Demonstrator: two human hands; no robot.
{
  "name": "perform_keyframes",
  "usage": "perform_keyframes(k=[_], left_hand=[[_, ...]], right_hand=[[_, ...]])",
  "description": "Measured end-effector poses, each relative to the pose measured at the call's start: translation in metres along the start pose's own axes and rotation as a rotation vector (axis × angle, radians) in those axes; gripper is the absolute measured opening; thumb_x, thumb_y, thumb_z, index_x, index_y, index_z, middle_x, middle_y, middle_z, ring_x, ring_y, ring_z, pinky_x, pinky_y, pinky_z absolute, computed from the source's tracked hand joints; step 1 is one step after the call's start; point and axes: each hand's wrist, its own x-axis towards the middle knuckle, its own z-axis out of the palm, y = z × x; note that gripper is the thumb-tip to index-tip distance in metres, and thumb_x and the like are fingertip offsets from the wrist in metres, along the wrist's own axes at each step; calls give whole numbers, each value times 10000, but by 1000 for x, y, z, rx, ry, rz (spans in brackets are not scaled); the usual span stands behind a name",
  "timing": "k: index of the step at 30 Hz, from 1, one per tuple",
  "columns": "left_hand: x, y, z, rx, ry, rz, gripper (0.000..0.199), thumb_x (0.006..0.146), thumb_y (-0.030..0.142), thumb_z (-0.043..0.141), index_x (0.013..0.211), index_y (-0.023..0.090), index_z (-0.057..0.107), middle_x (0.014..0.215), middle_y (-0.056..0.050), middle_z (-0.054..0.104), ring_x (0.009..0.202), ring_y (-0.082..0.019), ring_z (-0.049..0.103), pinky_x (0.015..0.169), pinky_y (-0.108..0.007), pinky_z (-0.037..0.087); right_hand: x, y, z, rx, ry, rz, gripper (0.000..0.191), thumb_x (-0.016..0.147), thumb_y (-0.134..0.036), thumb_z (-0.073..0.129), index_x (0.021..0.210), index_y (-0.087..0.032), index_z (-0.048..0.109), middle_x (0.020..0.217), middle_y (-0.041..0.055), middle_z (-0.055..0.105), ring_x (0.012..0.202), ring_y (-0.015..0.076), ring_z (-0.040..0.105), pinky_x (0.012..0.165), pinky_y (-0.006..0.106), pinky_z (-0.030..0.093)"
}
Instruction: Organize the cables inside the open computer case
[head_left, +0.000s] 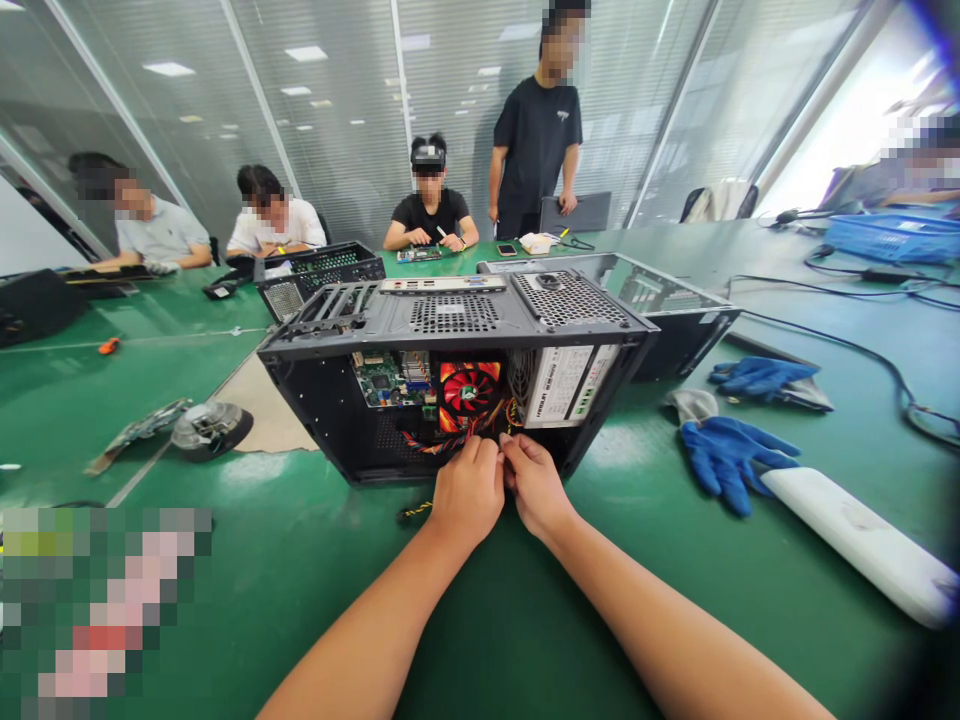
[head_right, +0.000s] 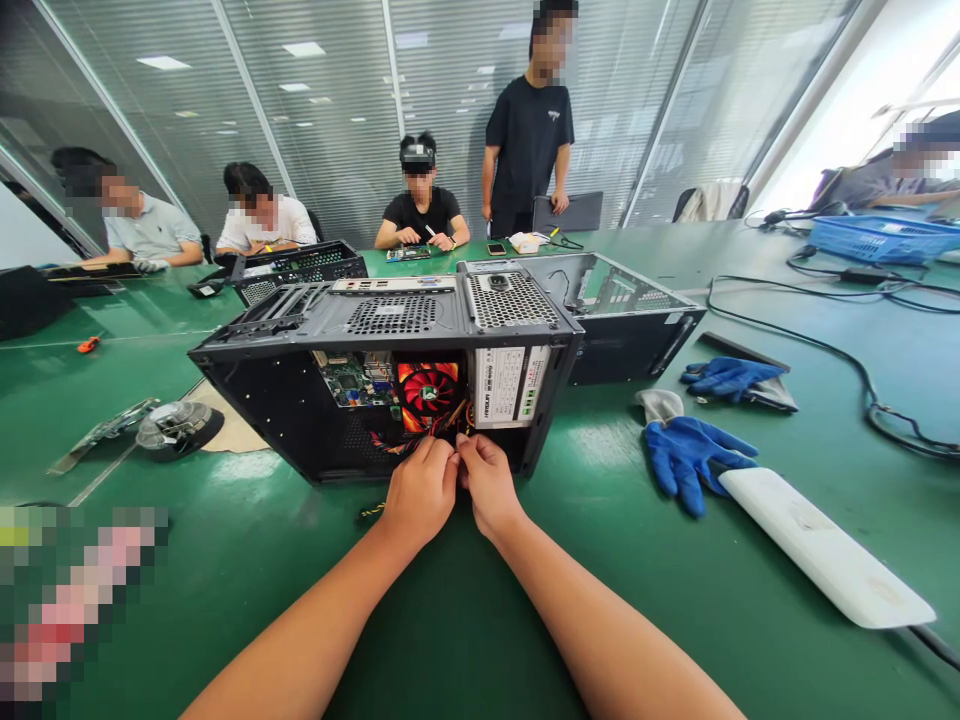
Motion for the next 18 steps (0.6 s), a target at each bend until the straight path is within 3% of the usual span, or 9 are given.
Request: perform_keyframes(k=[18], left_hand=[[-2,0,-1,96,-6,25,163,965,247,412,929,211,567,904,-54,614,727,-181,627,618,-260,495]], right_hand=[[-1,2,-1,-20,0,10,459,680,-539,763,581,-210,459,510,-76,373,447,79,285,412,246,207]])
